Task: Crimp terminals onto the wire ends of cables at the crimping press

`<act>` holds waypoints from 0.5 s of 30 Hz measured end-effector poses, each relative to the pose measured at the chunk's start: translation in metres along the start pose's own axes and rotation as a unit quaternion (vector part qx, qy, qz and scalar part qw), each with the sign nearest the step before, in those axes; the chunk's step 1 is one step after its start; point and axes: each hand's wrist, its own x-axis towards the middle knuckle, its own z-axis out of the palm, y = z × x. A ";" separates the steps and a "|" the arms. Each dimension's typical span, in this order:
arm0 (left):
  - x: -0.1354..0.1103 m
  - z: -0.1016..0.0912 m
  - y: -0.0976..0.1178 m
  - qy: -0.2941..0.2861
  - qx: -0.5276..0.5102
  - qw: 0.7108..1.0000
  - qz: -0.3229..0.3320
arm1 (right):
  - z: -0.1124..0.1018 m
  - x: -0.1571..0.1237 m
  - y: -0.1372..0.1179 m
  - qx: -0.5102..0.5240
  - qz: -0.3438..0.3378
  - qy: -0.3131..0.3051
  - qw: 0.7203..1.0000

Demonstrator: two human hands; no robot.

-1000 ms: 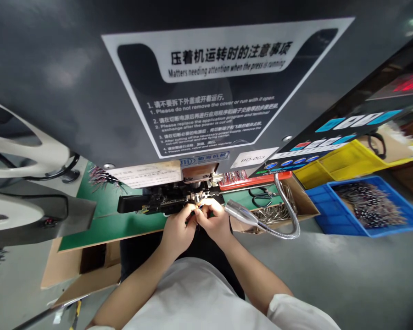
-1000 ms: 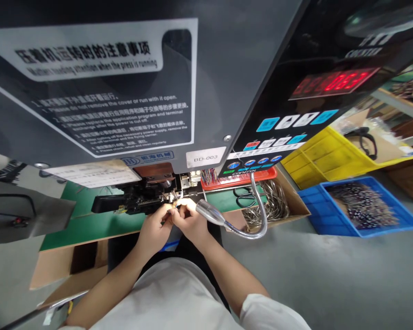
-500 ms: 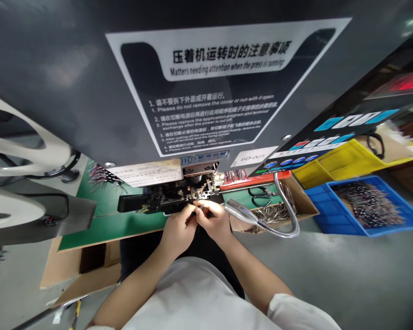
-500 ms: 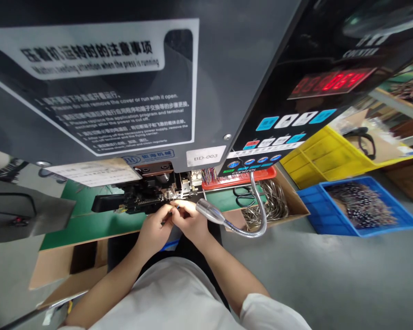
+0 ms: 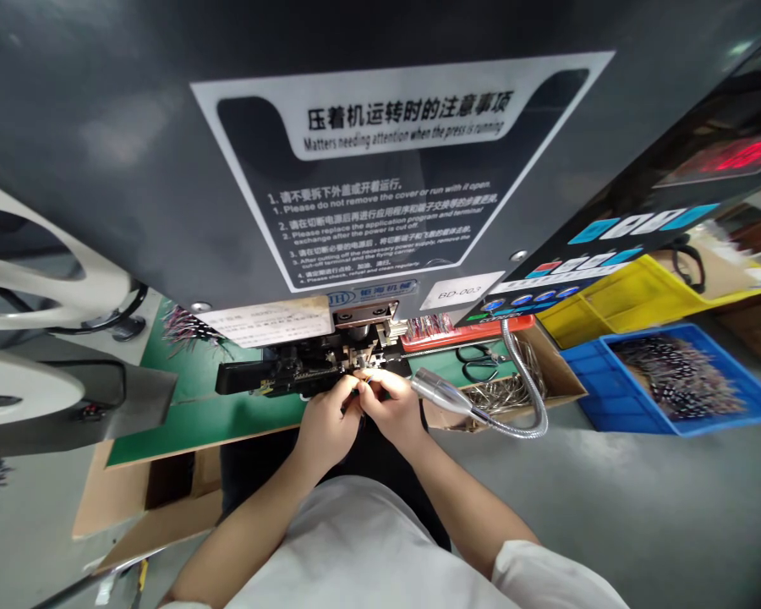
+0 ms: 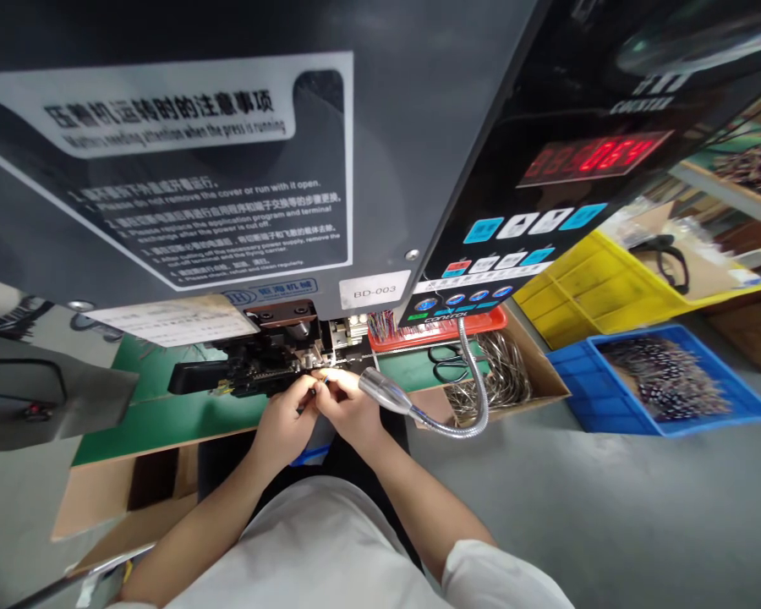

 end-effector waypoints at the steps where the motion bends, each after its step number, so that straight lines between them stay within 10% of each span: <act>1: 0.000 0.000 0.000 0.000 -0.003 1.000 -0.002 | -0.001 -0.003 0.002 0.003 0.004 0.000 1.000; 11: -0.013 0.026 -0.002 -0.129 -0.207 0.966 -0.084 | -0.015 -0.079 0.035 0.041 0.140 -0.084 0.986; 15: -0.024 0.044 -0.006 -0.147 -0.201 0.967 -0.055 | -0.042 -0.102 0.051 0.024 0.208 -0.031 0.977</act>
